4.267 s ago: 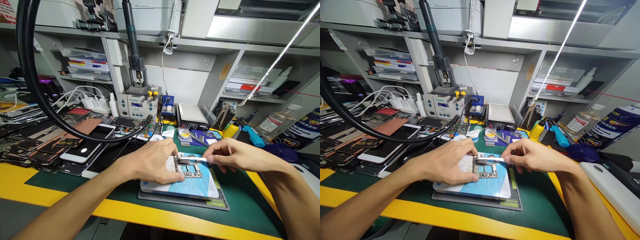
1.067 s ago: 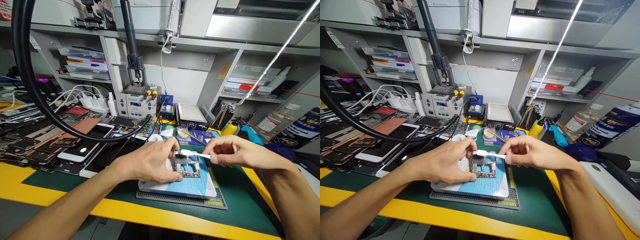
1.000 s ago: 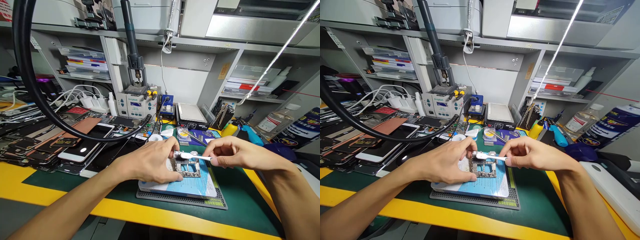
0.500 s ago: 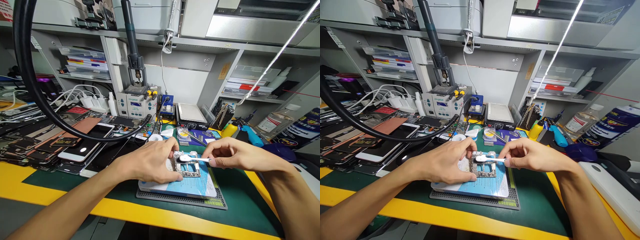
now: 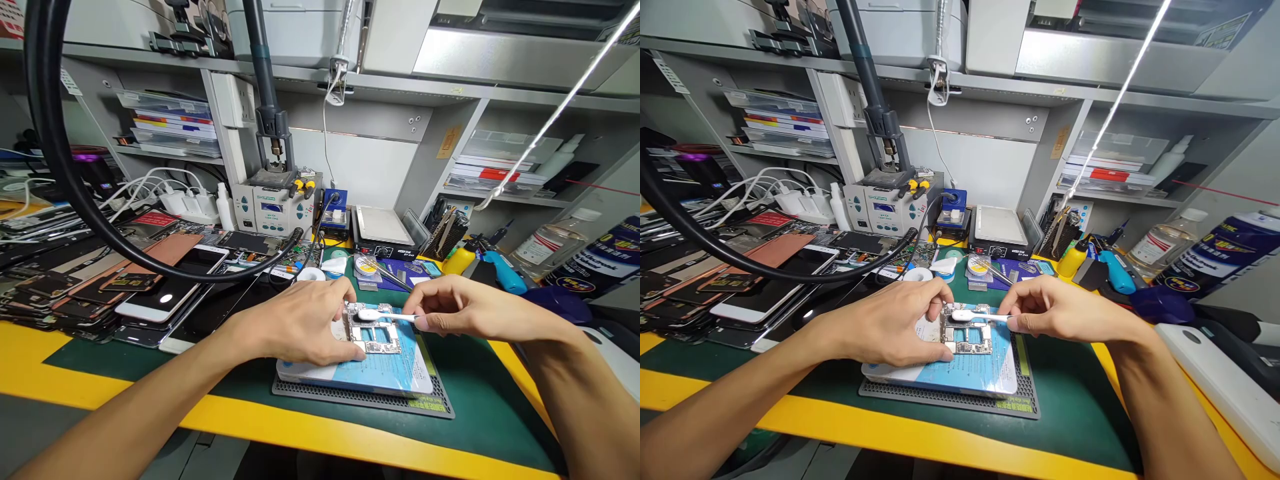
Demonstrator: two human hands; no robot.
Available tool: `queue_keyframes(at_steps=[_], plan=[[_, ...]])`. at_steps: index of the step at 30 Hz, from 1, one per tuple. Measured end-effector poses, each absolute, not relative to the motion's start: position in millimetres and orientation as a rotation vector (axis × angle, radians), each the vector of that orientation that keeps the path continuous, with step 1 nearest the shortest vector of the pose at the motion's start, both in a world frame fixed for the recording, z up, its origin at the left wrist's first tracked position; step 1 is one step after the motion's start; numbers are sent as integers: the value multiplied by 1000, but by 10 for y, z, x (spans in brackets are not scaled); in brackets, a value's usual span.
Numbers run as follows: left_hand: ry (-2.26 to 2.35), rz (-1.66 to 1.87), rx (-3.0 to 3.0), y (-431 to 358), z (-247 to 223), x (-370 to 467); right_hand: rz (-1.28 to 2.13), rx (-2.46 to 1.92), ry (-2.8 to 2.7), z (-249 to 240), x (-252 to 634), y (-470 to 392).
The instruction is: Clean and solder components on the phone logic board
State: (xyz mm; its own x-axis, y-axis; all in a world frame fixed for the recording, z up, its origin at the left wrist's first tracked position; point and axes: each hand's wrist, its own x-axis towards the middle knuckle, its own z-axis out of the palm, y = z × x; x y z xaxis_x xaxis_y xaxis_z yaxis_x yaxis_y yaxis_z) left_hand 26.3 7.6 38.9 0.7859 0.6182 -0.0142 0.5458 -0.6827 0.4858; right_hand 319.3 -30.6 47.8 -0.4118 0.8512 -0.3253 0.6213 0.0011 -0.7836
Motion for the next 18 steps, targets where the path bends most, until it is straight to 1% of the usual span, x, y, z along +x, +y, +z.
queue_keyframes(at_steps=[6,18], plan=[[910,172,2515,79,400,270,1381,-1553,-2028,452,3208,-300],[875,220,2605,72,372,275,1339,-1601,-2042,490,3178,-316]])
